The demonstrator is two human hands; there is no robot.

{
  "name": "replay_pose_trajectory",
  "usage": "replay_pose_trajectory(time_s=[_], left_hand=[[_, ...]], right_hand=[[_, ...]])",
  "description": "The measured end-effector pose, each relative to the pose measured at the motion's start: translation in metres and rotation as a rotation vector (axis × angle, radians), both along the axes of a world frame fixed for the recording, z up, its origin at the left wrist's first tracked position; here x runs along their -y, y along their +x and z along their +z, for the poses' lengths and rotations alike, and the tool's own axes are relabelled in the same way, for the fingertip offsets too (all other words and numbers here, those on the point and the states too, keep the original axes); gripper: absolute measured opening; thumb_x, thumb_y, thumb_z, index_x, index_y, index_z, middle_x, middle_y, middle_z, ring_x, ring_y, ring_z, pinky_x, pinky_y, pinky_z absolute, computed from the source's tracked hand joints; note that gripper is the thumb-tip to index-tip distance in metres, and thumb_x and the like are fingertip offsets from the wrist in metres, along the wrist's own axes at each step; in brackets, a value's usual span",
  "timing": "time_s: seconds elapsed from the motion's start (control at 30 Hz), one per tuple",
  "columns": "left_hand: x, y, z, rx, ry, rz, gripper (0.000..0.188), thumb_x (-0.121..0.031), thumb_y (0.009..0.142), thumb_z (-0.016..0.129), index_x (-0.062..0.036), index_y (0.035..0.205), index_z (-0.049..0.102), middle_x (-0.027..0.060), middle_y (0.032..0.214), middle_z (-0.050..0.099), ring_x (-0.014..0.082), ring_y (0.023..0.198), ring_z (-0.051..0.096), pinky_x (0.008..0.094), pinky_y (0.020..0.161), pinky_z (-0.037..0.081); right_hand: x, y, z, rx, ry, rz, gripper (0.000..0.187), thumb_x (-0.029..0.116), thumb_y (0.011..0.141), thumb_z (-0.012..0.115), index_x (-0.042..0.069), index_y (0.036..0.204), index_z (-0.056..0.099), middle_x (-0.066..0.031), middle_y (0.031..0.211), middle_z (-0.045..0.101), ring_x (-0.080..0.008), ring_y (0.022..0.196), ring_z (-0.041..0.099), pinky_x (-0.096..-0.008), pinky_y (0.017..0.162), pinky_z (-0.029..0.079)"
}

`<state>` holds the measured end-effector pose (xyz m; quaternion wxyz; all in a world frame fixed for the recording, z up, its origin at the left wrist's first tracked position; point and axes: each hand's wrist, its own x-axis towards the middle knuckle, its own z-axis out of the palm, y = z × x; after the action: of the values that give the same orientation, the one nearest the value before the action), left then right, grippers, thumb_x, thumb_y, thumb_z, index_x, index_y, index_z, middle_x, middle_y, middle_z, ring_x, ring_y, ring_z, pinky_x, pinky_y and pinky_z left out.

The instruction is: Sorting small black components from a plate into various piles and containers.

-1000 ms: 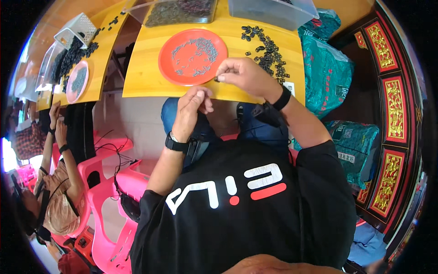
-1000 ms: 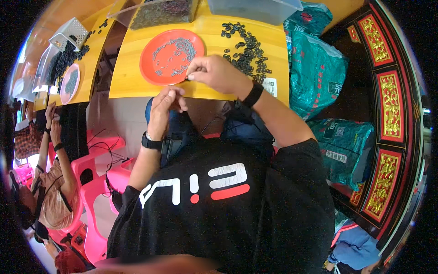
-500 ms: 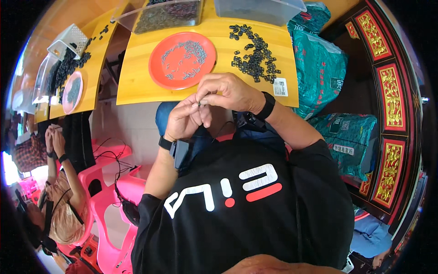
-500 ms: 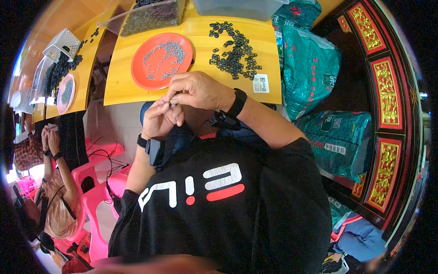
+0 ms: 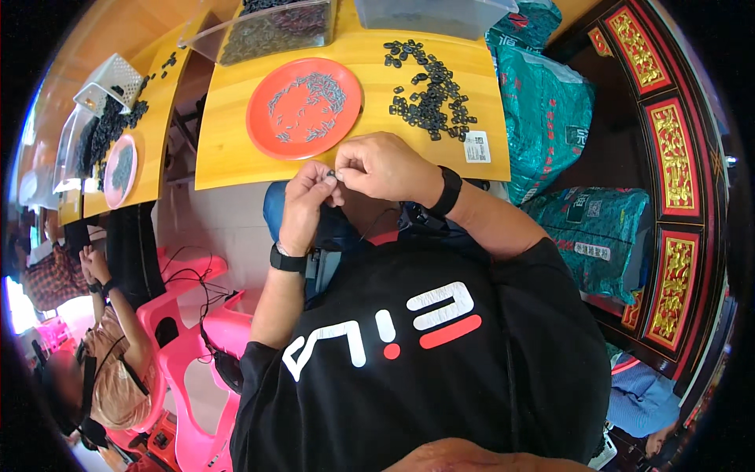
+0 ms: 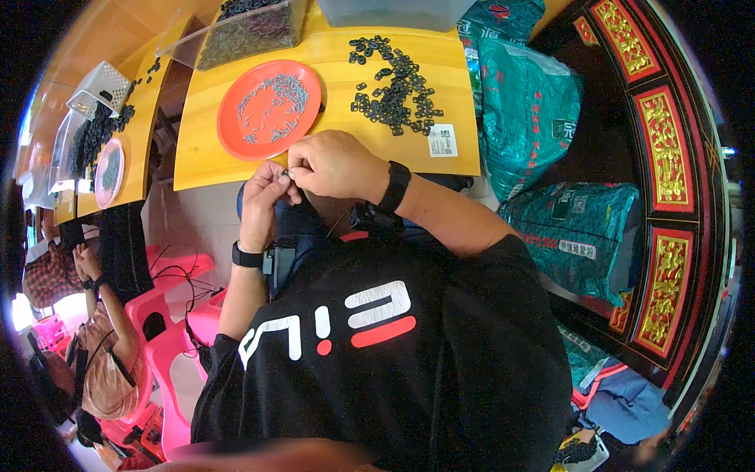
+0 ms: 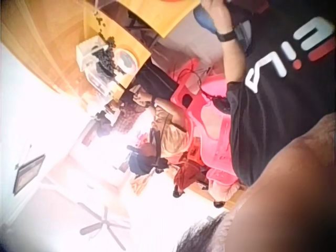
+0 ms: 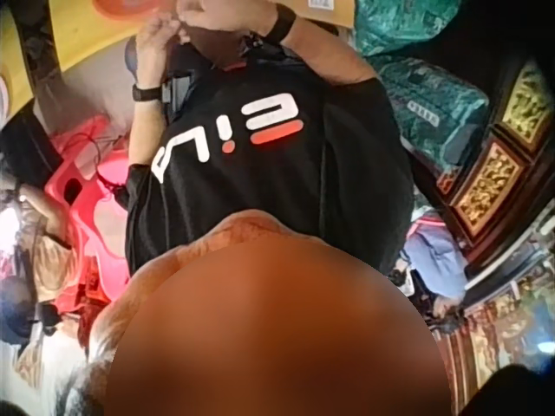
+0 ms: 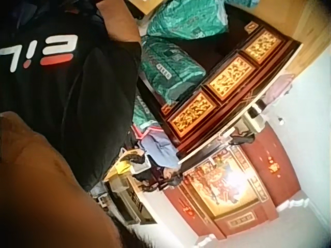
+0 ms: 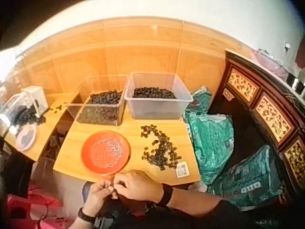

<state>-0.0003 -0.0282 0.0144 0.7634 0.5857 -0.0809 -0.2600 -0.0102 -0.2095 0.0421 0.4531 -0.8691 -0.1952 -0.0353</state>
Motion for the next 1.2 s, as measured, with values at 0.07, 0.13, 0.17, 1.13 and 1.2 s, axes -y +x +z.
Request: replay_pose_trajectory(time_s=[0.07, 0.13, 0.17, 1.13, 1.2], left_hand=[[0.0, 0.0, 0.002, 0.072, 0.115, -0.005, 0.008, -0.009, 0.087, 0.052, -0.0026, 0.084, 0.05, 0.0023, 0.068, 0.053, 0.0095, 0.06, 0.052, 0.0226, 0.057, 0.043], [0.0, -0.001, 0.003, 0.161, 0.246, -0.018, 0.01, -0.008, 0.087, 0.051, -0.0009, 0.081, 0.052, 0.0007, 0.067, 0.052, 0.0078, 0.06, 0.051, 0.0222, 0.057, 0.043], [0.0, -0.001, 0.005, 0.161, 0.247, -0.019, 0.01, -0.008, 0.087, 0.051, -0.0009, 0.081, 0.052, 0.0007, 0.067, 0.052, 0.0078, 0.06, 0.051, 0.0222, 0.057, 0.043], [-0.004, 0.002, 0.001, 0.09, 0.153, 0.005, 0.01, -0.013, 0.088, 0.048, -0.0047, 0.082, 0.051, 0.0027, 0.068, 0.054, 0.0117, 0.061, 0.052, 0.0237, 0.059, 0.039], [-0.004, 0.002, 0.003, 0.074, 0.151, 0.008, 0.01, -0.013, 0.088, 0.048, -0.0048, 0.082, 0.051, 0.0027, 0.068, 0.054, 0.0117, 0.061, 0.052, 0.0238, 0.059, 0.039]], right_hand=[[0.0, 0.0, 0.001, -0.013, -0.049, 0.003, 0.012, 0.014, 0.073, 0.062, 0.003, 0.075, 0.061, -0.0121, 0.068, 0.061, -0.026, 0.061, 0.059, -0.0327, 0.057, 0.045], [0.0, -0.001, 0.0, -0.026, -0.097, 0.004, 0.011, 0.014, 0.073, 0.061, 0.003, 0.075, 0.061, -0.0125, 0.068, 0.06, -0.0285, 0.061, 0.058, -0.0342, 0.057, 0.045], [0.0, -0.001, -0.003, -0.021, -0.029, -0.008, 0.011, 0.014, 0.073, 0.061, 0.003, 0.074, 0.061, -0.0123, 0.067, 0.06, -0.0277, 0.06, 0.058, -0.034, 0.056, 0.045], [0.148, 0.095, -0.031, 0.081, -0.622, -0.331, 0.019, 0.014, 0.073, 0.06, 0.007, 0.089, 0.065, -0.0103, 0.078, 0.062, -0.0284, 0.076, 0.06, -0.039, 0.068, 0.047], [0.147, 0.096, -0.031, 0.071, -0.618, -0.386, 0.02, 0.015, 0.075, 0.06, 0.006, 0.092, 0.065, -0.0121, 0.081, 0.063, -0.0289, 0.078, 0.061, -0.0372, 0.069, 0.047]])
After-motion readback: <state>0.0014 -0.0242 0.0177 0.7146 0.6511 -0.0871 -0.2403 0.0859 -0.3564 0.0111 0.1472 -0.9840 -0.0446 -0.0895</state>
